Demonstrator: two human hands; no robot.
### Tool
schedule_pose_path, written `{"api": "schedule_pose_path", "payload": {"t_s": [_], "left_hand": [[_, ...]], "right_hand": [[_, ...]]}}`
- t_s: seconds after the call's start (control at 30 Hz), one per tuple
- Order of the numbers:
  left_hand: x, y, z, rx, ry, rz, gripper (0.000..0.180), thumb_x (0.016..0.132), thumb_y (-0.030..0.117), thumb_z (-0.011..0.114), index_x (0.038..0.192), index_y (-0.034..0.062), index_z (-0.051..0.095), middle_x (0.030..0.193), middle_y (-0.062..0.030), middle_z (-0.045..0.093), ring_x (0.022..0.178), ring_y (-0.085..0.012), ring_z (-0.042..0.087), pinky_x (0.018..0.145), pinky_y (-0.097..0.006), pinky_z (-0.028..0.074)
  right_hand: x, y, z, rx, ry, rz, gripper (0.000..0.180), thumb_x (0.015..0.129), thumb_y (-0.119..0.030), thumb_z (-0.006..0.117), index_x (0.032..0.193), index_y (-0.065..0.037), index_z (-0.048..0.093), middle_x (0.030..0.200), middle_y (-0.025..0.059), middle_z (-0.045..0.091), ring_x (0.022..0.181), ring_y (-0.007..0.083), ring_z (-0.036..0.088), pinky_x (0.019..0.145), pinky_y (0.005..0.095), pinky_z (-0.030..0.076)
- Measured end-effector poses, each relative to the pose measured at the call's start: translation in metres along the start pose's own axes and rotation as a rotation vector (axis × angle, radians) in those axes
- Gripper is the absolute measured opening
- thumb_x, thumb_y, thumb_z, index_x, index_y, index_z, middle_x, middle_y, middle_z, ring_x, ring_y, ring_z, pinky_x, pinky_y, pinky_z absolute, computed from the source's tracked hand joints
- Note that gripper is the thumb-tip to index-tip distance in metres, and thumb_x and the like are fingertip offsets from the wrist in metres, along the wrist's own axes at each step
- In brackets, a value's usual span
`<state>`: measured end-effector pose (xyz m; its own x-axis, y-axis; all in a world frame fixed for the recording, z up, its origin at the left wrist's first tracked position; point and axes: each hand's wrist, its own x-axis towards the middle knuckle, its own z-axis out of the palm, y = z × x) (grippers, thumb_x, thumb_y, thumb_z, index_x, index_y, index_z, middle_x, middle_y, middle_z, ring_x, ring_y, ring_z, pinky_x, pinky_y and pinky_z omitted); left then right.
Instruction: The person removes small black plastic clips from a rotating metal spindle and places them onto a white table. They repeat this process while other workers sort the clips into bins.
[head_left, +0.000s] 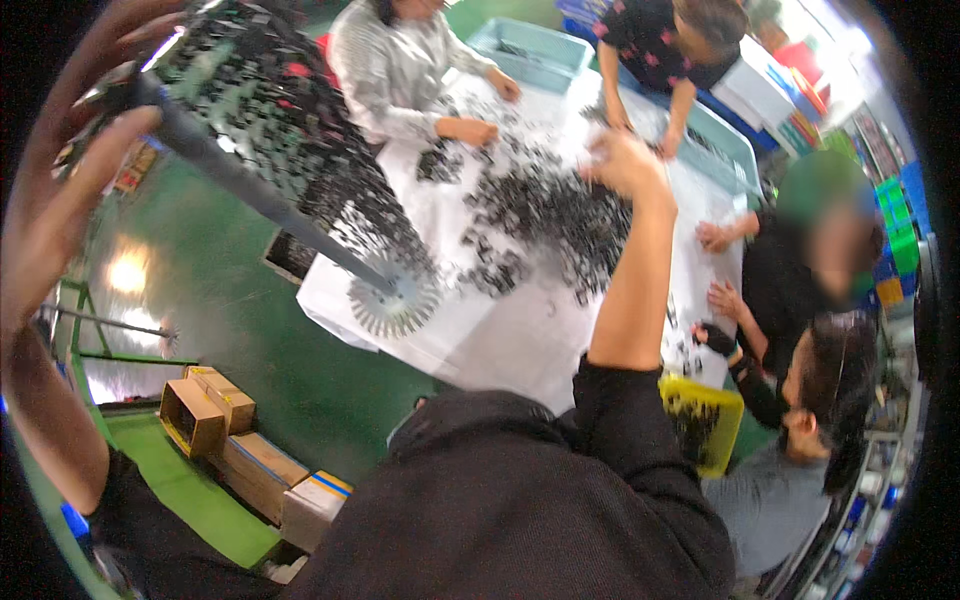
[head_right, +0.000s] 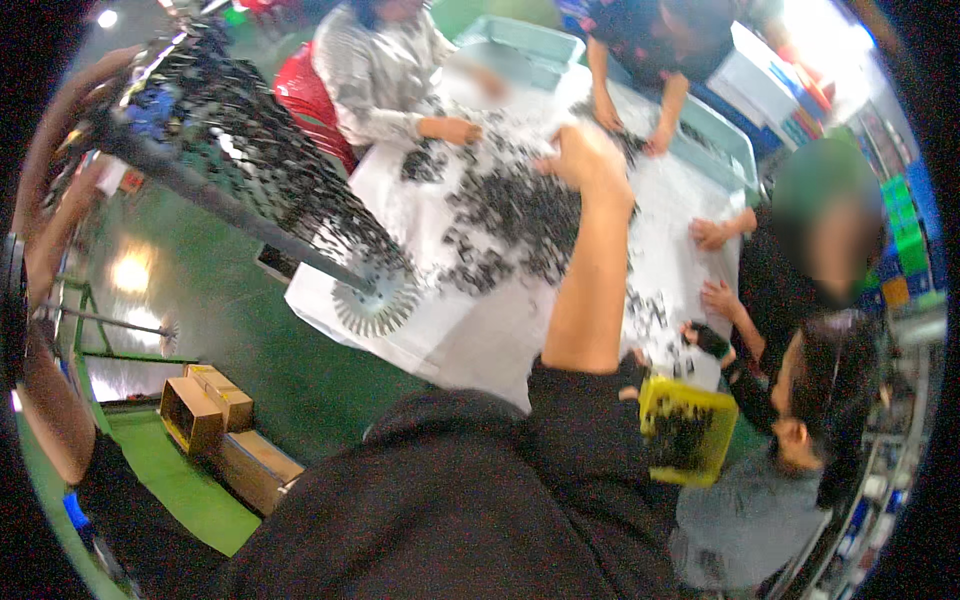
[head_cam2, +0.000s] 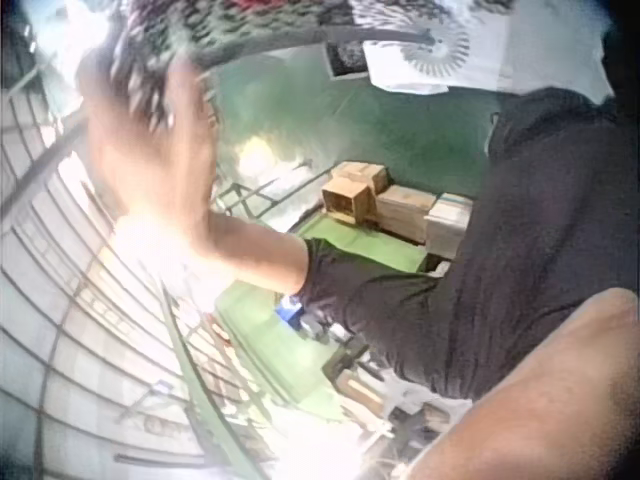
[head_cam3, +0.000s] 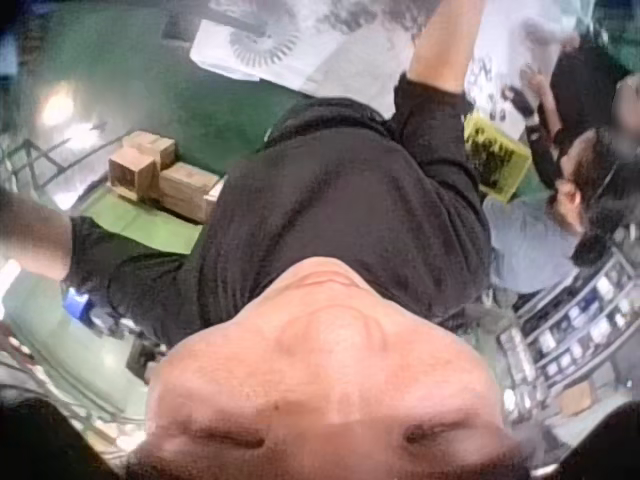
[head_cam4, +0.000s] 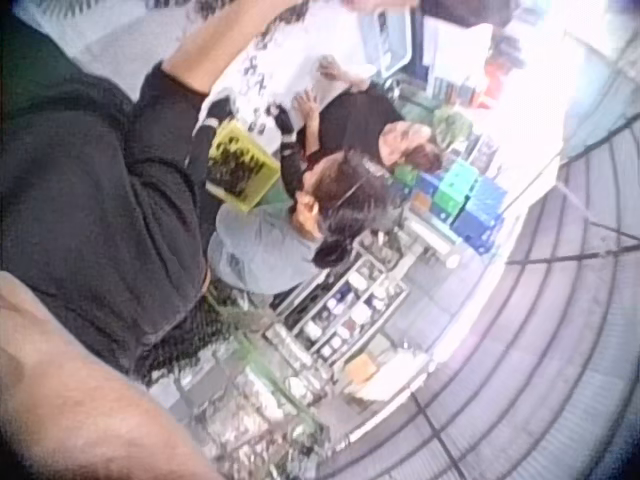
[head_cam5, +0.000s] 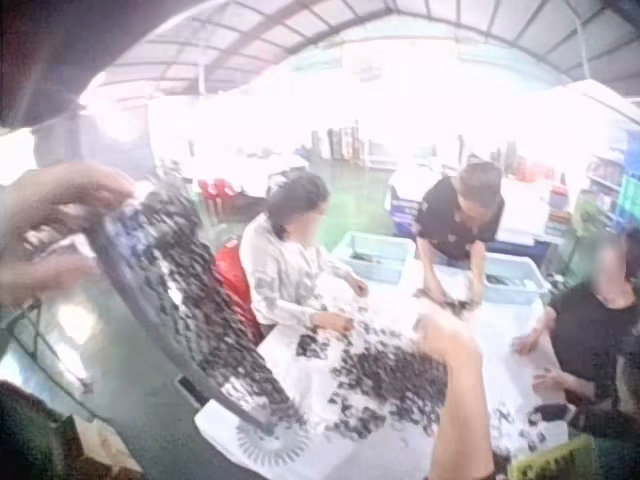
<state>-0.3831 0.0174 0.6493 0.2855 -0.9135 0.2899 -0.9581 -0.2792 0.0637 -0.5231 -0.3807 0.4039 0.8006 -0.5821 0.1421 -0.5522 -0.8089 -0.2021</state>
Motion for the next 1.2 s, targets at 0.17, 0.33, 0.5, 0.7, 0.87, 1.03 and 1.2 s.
{"api": "schedule_pose_path", "payload": {"t_s": [0.17, 0.33, 0.5, 0.7, 0.87, 1.03, 1.2], "left_hand": [[-0.002, 0.017, -0.001, 0.124, 0.048, -0.079, 0.058, 0.084, 0.016, 0.065, 0.139, 0.0109, 0.048, 0.14, -0.0114, 0.051, 0.129, -0.0281, 0.049, 0.105, -0.044, 0.04], [0.014, 0.026, 0.009, 0.413, 0.164, 0.112, 0.046, 0.08, -0.001, 0.062, 0.126, 0.0043, 0.059, 0.129, -0.0168, 0.059, 0.12, -0.0345, 0.056, 0.099, -0.041, 0.046], [0.021, 0.032, 0.013, 0.339, 0.201, 0.127, 0.04, 0.079, -0.007, 0.059, 0.118, 0.0009, 0.064, 0.121, -0.0183, 0.062, 0.111, -0.0365, 0.06, 0.095, -0.041, 0.048], [0.021, 0.03, 0.017, 0.296, 0.237, 0.151, 0.04, 0.078, -0.008, 0.057, 0.116, 0.0003, 0.064, 0.119, -0.0176, 0.063, 0.108, -0.0362, 0.061, 0.094, -0.041, 0.048], [0.017, 0.024, 0.016, 0.278, 0.238, 0.217, 0.043, 0.077, -0.009, 0.055, 0.118, 0.0003, 0.061, 0.123, -0.0152, 0.061, 0.114, -0.0359, 0.058, 0.098, -0.041, 0.046], [0.015, 0.023, 0.014, 0.164, 0.169, 0.193, 0.048, 0.078, -0.006, 0.056, 0.126, 0.0025, 0.054, 0.128, -0.0166, 0.059, 0.119, -0.0361, 0.055, 0.101, -0.042, 0.043], [0.018, 0.032, 0.007, 0.149, 0.083, 0.132, 0.053, 0.078, 0.008, 0.064, 0.129, 0.0001, 0.051, 0.127, -0.0205, 0.058, 0.12, -0.0375, 0.054, 0.103, -0.043, 0.042]], "right_hand": [[-0.013, -0.111, -0.038, 0.733, 0.616, -0.371, 0.027, 0.083, -0.017, 0.073, 0.108, -0.009, 0.068, 0.093, 0.0067, 0.07, 0.074, 0.0141, 0.065, 0.064, 0.0271, 0.049], [-0.035, -0.219, -0.073, 0.82, 1.034, -0.73, 0.023, 0.08, -0.016, 0.076, 0.1, -0.009, 0.069, 0.087, 0.0036, 0.068, 0.054, 0.01, 0.058, 0.049, 0.0248, 0.042], [-0.039, -0.243, -0.085, 0.673, 1.173, -0.695, 0.012, 0.083, -0.011, 0.073, 0.093, -0.005, 0.071, 0.075, 0.0054, 0.069, 0.046, 0.0092, 0.051, 0.045, 0.0231, 0.04], [-0.021, -0.206, -0.075, 1.804, 0.165, -0.633, 0.011, 0.089, -0.01, 0.068, 0.097, -0.003, 0.072, 0.073, 0.0051, 0.068, 0.046, 0.0007, 0.042, 0.041, 0.0164, 0.029], [0.023, -0.129, -0.063, 1.544, 0.427, -0.539, 0.011, 0.092, -0.012, 0.065, 0.095, -0.003, 0.07, 0.073, 0.0047, 0.068, 0.048, -0.0011, 0.041, 0.044, 0.015, 0.03], [0.054, -0.073, -0.014, 0.847, 0.349, -0.22, 0.011, 0.088, -0.011, 0.065, 0.096, -0.003, 0.069, 0.079, 0.0084, 0.069, 0.061, 0.0148, 0.06, 0.056, 0.0235, 0.044], [0.026, -0.106, -0.024, 0.562, 0.633, -0.25, 0.021, 0.087, -0.016, 0.067, 0.105, -0.006, 0.066, 0.098, 0.0121, 0.067, 0.08, 0.0309, 0.067, 0.068, 0.0343, 0.051]]}}
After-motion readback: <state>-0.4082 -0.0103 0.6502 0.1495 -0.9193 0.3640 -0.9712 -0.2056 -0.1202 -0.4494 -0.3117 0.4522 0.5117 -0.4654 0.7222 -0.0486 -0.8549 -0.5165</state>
